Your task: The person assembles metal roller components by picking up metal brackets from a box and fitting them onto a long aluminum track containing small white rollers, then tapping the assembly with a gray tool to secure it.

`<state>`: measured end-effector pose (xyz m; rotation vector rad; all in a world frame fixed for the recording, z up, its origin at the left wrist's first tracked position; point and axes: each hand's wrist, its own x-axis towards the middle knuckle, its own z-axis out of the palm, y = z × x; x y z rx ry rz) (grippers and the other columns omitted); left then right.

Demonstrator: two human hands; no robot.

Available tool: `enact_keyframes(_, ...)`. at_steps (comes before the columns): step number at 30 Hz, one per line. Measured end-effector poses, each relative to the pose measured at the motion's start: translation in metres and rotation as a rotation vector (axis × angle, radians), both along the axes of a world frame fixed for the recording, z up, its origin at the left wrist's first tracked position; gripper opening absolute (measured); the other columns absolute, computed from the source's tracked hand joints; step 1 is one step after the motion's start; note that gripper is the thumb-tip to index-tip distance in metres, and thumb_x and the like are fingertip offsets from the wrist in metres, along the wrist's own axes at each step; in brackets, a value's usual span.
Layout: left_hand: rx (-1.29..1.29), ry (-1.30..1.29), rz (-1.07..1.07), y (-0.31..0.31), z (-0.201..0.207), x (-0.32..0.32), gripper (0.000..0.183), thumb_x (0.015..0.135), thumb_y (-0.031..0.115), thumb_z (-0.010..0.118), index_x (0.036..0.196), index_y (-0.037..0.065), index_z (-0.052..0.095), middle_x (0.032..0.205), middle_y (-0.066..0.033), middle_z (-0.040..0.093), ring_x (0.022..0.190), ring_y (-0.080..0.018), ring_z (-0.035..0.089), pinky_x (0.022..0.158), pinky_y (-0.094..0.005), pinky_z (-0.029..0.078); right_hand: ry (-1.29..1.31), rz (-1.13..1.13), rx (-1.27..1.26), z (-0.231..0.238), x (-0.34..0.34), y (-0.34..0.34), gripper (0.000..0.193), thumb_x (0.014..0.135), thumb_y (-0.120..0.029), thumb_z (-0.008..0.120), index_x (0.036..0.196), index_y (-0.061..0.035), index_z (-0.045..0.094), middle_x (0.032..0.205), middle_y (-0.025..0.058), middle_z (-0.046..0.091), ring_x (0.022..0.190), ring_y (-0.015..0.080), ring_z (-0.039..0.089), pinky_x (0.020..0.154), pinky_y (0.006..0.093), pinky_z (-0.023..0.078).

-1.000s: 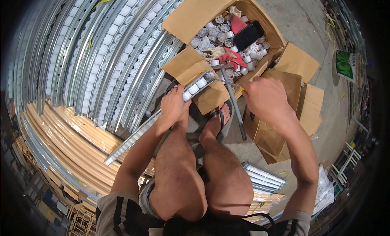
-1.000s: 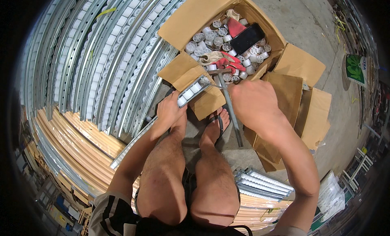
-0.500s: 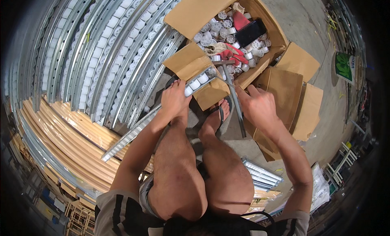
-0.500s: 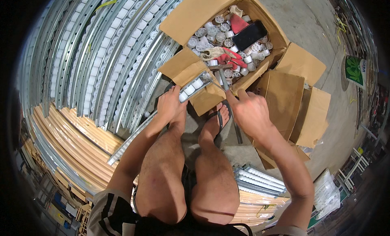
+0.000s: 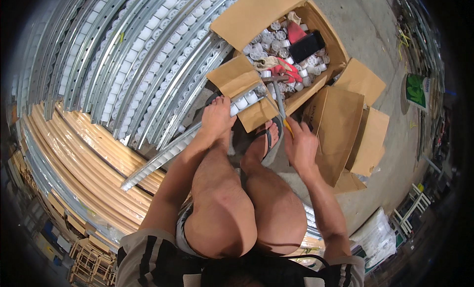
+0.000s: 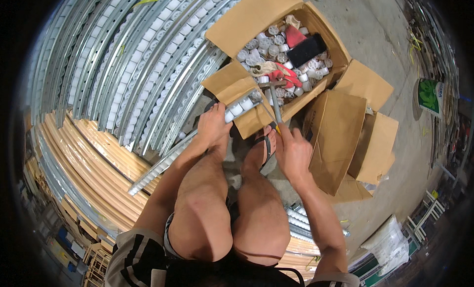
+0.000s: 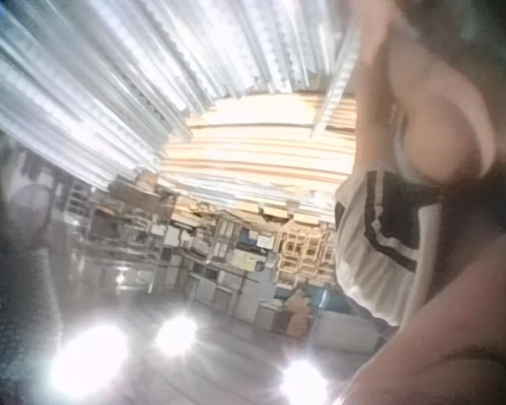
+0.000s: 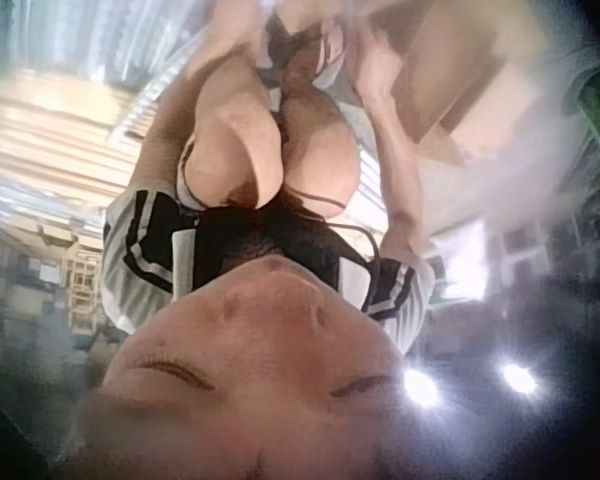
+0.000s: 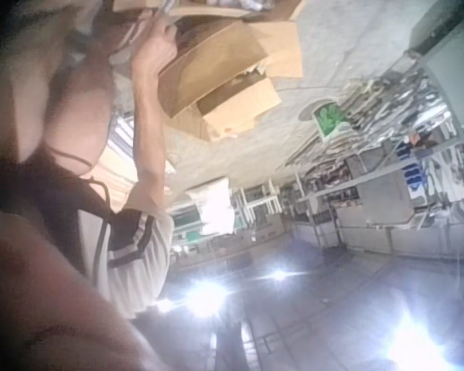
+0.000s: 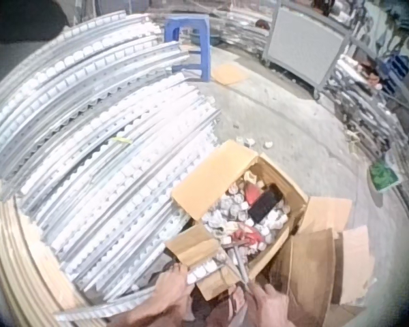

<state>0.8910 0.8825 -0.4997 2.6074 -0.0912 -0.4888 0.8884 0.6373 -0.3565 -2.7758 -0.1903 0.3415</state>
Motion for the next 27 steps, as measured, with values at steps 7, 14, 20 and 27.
enact_keyframes(7, 0.011, 0.076, 0.032, 0.0, -0.006, 0.003, 0.054, 0.071, 0.03, 0.081, 0.106, -0.001, 0.054, 0.095, -0.023, 0.068, 0.087, -0.0398, 0.069, 0.075, -0.0475, 0.055, -0.143, -0.234, 0.349, 0.044, 0.004, 0.024, 0.026, 0.089, -0.01, 0.068, 0.113, -0.001, 0.07, 0.091, 0.0215, 0.07, 0.08, 0.0382, 0.068, 0.071, 0.0423, 0.055)
enact_keyframes(14, 0.011, 0.085, 0.044, -0.001, 0.001, 0.008, 0.053, 0.071, 0.031, 0.08, 0.105, -0.001, 0.055, 0.096, -0.0224, 0.068, 0.086, -0.038, 0.069, 0.075, -0.0457, 0.057, -0.065, -0.213, 0.184, 0.049, 0.004, 0.001, 0.026, 0.089, -0.012, 0.069, 0.113, -0.0014, 0.069, 0.091, 0.021, 0.069, 0.082, 0.0366, 0.069, 0.074, 0.0433, 0.054)
enact_keyframes(20, 0.008, 0.134, 0.056, -0.004, 0.005, 0.01, 0.052, 0.071, 0.03, 0.078, 0.105, -0.001, 0.055, 0.097, -0.0226, 0.068, 0.088, -0.0387, 0.069, 0.076, -0.0467, 0.056, -0.147, -0.255, 0.318, 0.029, 0.005, -0.007, 0.028, 0.092, -0.015, 0.066, 0.115, 0.0023, 0.066, 0.097, 0.022, 0.069, 0.089, 0.0385, 0.068, 0.08, 0.0424, 0.054)
enact_keyframes(27, -0.053, 0.132, 0.088, 0.0, 0.007, 0.01, 0.055, 0.073, 0.03, 0.075, 0.114, 0.001, 0.056, 0.097, -0.0236, 0.069, 0.089, -0.0429, 0.067, 0.077, -0.0507, 0.054, -0.083, -0.4, 0.326, 0.003, -0.002, -0.026, 0.029, 0.095, -0.014, 0.062, 0.119, 0.0018, 0.064, 0.103, 0.022, 0.066, 0.095, 0.0394, 0.066, 0.083, 0.0431, 0.052)
